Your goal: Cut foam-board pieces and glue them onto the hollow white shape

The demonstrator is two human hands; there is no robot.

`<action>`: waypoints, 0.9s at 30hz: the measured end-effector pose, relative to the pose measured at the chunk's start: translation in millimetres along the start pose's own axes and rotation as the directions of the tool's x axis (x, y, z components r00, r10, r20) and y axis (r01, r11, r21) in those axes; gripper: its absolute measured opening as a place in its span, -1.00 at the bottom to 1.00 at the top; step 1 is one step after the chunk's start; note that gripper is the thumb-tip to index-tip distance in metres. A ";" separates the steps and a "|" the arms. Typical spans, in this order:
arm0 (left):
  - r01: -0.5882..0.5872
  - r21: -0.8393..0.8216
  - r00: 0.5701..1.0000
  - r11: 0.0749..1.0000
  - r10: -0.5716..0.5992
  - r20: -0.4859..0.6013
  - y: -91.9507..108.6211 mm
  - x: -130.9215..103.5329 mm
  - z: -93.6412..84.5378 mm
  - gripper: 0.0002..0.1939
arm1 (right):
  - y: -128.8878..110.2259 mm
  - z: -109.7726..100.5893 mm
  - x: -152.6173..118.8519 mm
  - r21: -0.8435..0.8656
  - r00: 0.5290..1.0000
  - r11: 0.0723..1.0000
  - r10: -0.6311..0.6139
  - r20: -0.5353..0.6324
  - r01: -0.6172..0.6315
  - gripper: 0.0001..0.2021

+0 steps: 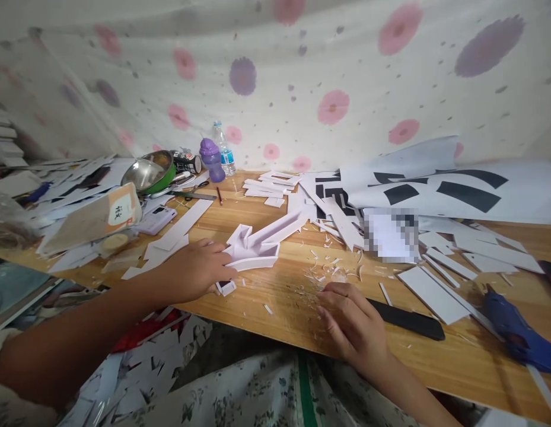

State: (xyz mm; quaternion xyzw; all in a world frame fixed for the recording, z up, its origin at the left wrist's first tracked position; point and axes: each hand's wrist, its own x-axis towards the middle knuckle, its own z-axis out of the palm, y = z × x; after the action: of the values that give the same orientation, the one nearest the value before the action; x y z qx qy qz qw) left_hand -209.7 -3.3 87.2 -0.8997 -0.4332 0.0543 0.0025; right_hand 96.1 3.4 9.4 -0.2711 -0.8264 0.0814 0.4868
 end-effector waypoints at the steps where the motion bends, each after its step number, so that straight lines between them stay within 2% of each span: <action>1: -0.001 -0.011 1.000 1.000 0.001 0.004 -2.1 1.2 2.3 -0.69 | 0.2 -0.5 0.2 0.003 1.000 1.000 0.003 0.011 -0.003 -0.79; 6: -0.013 -0.050 1.000 0.999 0.012 -0.028 -16.2 -4.8 11.5 -0.63 | 2.2 -1.5 1.7 -0.004 0.999 1.000 -0.005 0.042 0.006 -0.79; 10: 0.017 -0.227 0.996 0.974 -0.036 -0.081 -29.5 -21.1 -0.7 -0.58 | 2.9 -0.5 5.1 0.008 0.997 1.000 -0.011 0.073 0.011 -0.79; 12: 0.106 -0.333 0.979 0.937 -0.157 -0.131 -34.5 -22.1 -9.9 -0.60 | 3.2 0.3 6.4 0.014 0.997 1.000 -0.015 0.073 0.014 -0.80; 14: 0.273 -0.384 0.908 0.882 -0.368 -0.201 -36.8 -12.9 -15.9 -0.62 | 3.6 1.3 7.0 0.022 0.997 1.000 -0.022 0.079 0.020 -0.80; 16: 0.385 -0.420 0.871 0.822 -0.474 -0.128 -36.5 5.6 -17.2 -0.54 | 4.4 2.0 6.6 0.026 0.996 0.999 -0.025 0.087 0.022 -0.81; 19: 0.423 -0.365 0.900 0.829 -0.432 0.063 -32.6 39.5 -13.2 -0.39 | 5.3 2.0 4.4 0.025 0.996 1.000 -0.012 0.084 0.009 -0.82; 21: 0.445 -0.286 0.894 0.849 -0.407 0.186 -29.0 58.9 -9.1 -0.25 | 4.7 1.0 2.8 0.028 0.998 1.000 0.004 0.066 -0.006 -0.82; 24: 0.447 -0.187 0.884 0.875 -0.400 0.243 -24.5 77.8 -3.5 -0.19 | 2.6 -0.9 1.5 0.041 0.999 0.999 0.014 0.035 -0.016 -0.82; 27: 0.460 -0.132 0.873 0.878 -0.422 0.244 -23.5 84.5 -2.6 -0.26 | 1.9 -1.5 0.3 0.055 1.000 0.998 0.007 0.019 -0.008 -0.82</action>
State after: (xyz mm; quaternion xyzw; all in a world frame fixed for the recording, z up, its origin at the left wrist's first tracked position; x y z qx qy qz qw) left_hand -175.4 77.4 82.9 -0.7621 -0.6285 0.1051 -0.1143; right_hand 97.9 4.9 9.6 -0.2598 -0.8273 0.1082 0.4861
